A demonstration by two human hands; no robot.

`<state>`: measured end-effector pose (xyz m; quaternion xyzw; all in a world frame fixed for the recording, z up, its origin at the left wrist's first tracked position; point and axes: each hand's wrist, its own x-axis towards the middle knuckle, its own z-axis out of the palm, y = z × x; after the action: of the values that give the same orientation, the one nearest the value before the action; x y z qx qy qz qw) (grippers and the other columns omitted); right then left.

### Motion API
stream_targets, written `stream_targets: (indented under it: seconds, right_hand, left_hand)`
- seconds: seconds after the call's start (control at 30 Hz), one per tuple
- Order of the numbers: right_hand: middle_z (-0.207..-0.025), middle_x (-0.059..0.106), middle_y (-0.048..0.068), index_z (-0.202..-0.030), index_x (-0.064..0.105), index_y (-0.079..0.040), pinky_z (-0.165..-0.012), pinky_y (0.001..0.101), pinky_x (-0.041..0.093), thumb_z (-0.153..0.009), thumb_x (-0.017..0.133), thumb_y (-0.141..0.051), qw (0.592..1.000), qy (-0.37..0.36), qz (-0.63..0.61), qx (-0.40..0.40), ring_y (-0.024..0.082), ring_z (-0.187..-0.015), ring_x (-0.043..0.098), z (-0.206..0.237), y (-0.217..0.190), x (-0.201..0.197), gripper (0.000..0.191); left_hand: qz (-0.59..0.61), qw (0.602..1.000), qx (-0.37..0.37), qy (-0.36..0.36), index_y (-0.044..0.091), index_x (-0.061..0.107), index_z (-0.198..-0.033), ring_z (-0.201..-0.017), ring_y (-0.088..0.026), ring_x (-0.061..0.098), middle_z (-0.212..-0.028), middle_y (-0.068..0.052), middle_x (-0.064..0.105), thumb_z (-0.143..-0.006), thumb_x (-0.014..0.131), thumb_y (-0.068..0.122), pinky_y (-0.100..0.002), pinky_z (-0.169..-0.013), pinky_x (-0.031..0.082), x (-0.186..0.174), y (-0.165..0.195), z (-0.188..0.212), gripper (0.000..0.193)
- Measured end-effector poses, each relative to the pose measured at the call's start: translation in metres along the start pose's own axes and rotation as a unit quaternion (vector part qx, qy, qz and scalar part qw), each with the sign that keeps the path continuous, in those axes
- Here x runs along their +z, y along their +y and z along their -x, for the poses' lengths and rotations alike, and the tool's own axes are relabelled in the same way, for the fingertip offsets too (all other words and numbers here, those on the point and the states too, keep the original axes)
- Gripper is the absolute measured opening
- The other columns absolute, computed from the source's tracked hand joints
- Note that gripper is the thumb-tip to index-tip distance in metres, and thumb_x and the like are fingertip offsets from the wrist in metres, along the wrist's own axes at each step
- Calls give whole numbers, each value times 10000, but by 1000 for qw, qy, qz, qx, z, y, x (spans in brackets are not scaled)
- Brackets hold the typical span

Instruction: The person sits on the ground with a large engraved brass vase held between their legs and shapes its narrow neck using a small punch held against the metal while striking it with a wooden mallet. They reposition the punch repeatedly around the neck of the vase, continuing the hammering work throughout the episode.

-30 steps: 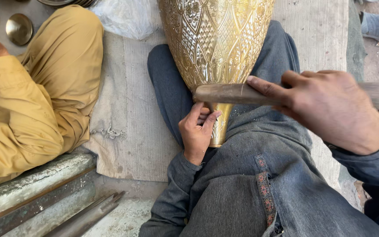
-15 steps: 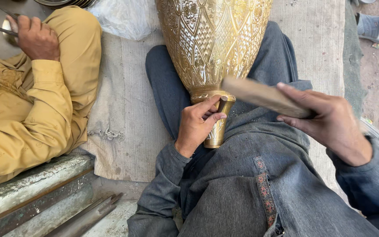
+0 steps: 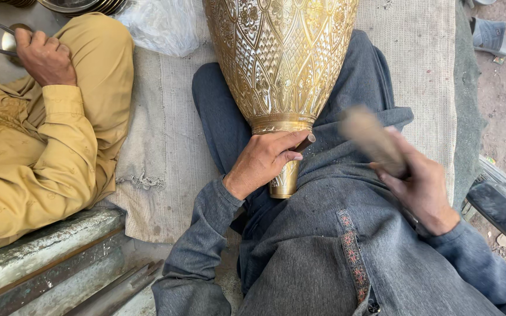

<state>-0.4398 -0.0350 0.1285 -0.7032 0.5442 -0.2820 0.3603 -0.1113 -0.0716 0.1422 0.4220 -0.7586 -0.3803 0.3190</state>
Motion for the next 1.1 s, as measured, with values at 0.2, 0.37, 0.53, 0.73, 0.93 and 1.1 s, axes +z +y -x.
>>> stream_targets:
  seconds: [0.2, 0.37, 0.53, 0.73, 0.93, 1.1]
  right_hand:
    - [-1244, 721, 122, -1515, 527, -92, -949, 355, 599, -864, 819, -93, 997, 43, -52, 28, 224, -1081, 711, -6, -2, 1, 713]
    - [-1072, 720, 74, -1461, 612, -105, -817, 311, 594, -821, 851, -143, 996, 24, -58, 56, 161, -938, 695, -16, -17, -6, 684]
    - [-1053, 749, 64, -1427, 651, -195, -810, 347, 602, -770, 848, -114, 994, -36, 107, 3, 178, -882, 709, -27, -22, -18, 690]
    - [-1265, 735, 119, -1484, 602, -186, -847, 385, 618, -743, 861, -175, 988, -63, 142, -14, 225, -972, 743, -46, -44, -32, 785]
    - [-1118, 740, 114, -1501, 517, -265, -762, 366, 627, -801, 759, -242, 990, -111, 88, -2, 224, -874, 745, -54, -73, -30, 740]
    - [-1040, 702, 110, -1579, 463, -282, -703, 388, 571, -852, 779, -284, 987, -58, 131, -77, 231, -814, 708, -50, -70, -24, 793]
  left_hand:
    - [26, 999, -19, 8, 65, 655, -1322, -1112, -275, 747, -1241, -138, 731, -892, 775, 131, -356, -953, 603, 0, 1, 2, 451]
    - [-4, 999, -11, 33, 56, 658, -1309, -1049, -287, 746, -1171, -149, 744, -872, 783, 130, -361, -913, 595, 4, 3, 2, 461]
    - [13, 996, -54, 75, 60, 667, -1298, -892, -246, 766, -1059, -138, 758, -866, 798, 124, -341, -785, 612, 12, 1, 9, 456]
    - [60, 984, -109, 128, 91, 662, -1326, -814, -166, 784, -957, -99, 776, -879, 811, 155, -292, -719, 665, 23, -8, 20, 476]
    - [55, 981, -118, 146, 80, 666, -1309, -803, -169, 781, -926, -88, 765, -866, 823, 152, -287, -707, 669, 26, -10, 23, 475]
    - [97, 967, -117, 206, 60, 651, -1295, -809, -151, 772, -926, -86, 756, -914, 806, 96, -278, -713, 655, 26, -6, 30, 413]
